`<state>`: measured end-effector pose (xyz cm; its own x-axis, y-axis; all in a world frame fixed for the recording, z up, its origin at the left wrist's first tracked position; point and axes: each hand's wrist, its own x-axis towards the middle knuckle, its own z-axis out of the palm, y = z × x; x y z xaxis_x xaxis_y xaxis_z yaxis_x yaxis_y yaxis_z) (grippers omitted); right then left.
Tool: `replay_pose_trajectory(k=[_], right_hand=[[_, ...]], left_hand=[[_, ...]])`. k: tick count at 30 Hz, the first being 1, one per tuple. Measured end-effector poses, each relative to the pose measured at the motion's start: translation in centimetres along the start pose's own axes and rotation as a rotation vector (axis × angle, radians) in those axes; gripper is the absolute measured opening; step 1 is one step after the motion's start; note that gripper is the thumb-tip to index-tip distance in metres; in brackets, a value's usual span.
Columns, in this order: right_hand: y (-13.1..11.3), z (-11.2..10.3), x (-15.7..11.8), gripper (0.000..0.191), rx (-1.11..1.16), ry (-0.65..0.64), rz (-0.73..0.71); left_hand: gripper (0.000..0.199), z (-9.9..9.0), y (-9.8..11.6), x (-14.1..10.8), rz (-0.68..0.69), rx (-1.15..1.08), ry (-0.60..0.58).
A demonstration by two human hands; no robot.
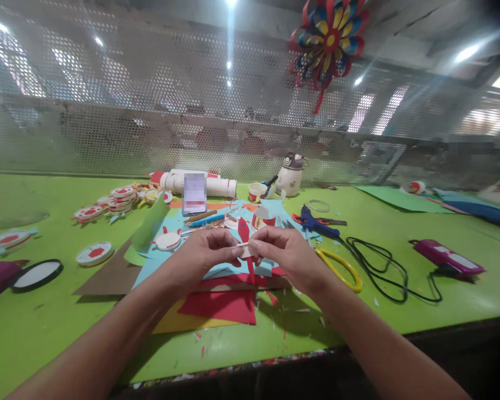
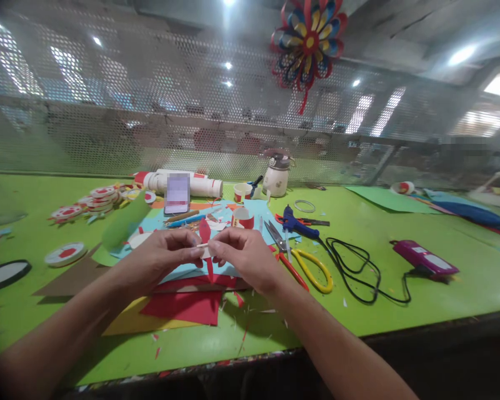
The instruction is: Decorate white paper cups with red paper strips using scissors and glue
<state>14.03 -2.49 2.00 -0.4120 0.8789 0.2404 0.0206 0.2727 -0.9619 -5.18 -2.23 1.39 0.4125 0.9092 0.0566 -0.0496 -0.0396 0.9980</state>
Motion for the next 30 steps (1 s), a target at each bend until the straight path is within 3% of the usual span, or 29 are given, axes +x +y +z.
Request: replay_pose_trajectory(k=[8,13,21,30], right_hand=[[-0.05,0.16,-0.1,0.02,0.043,-0.013,0.085],[-0.15,0.56,-0.21,0.023,0.093,0.042,0.163],[0.5,0.92,-0.19,0.021,0.114,0.1,0.111],[0.28,0.15,-0.02,0.029,0.118,0.016,0.176]], left_hand=[[0.018,-0.17,-0.22,0.0,0.024,0.043,-0.054],[0.018,-0.18,-0.18,-0.02,0.014,0.055,-0.044],[0.016,-0.14,-0.16,0.09,0.015,0.103,-0.01],[0.018,-0.23,-0.16,0.15,0.011,0.117,-0.024]])
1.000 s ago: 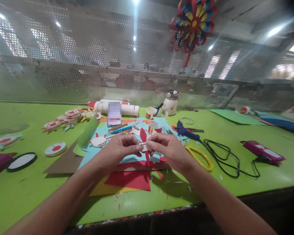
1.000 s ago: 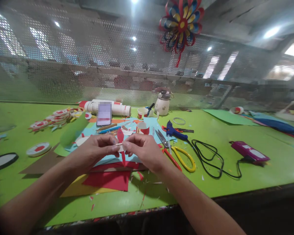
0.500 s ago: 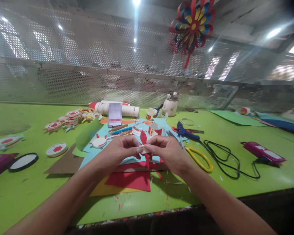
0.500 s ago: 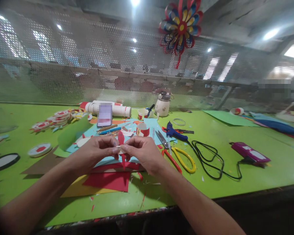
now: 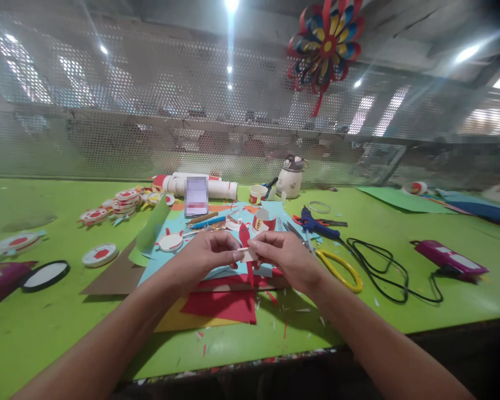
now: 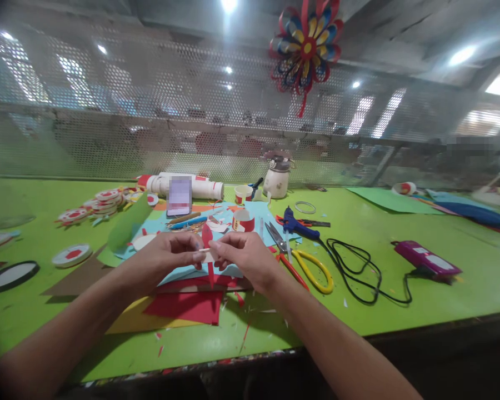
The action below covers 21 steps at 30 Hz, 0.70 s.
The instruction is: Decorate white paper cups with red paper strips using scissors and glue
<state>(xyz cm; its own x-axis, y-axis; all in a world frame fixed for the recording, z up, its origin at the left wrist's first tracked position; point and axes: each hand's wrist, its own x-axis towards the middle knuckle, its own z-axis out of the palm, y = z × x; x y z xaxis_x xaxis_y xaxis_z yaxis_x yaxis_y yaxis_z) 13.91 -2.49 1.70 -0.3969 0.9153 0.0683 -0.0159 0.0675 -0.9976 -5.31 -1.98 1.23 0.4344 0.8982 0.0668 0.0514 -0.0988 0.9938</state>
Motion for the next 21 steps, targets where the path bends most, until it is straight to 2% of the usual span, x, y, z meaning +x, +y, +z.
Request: replay_pose_trajectory(k=[3,8,13,21], right_hand=[[0.1,-0.2,0.1,0.029,-0.028,-0.044,-0.021],[0.1,0.3,-0.3,0.026,-0.101,0.012,0.068],[0.3,0.2,-0.2,0.027,-0.163,-0.011,-0.05],[1.6,-1.0,0.6,0.026,-0.15,-0.037,-0.069]], left_hand=[[0.018,0.1,0.1,0.0,-0.004,-0.014,-0.005],[0.018,0.1,0.1,0.0,-0.017,-0.001,-0.035],[0.016,0.0,-0.2,-0.1,0.02,-0.022,-0.045],[0.018,0.3,0.4,-0.3,0.027,-0.066,-0.034]])
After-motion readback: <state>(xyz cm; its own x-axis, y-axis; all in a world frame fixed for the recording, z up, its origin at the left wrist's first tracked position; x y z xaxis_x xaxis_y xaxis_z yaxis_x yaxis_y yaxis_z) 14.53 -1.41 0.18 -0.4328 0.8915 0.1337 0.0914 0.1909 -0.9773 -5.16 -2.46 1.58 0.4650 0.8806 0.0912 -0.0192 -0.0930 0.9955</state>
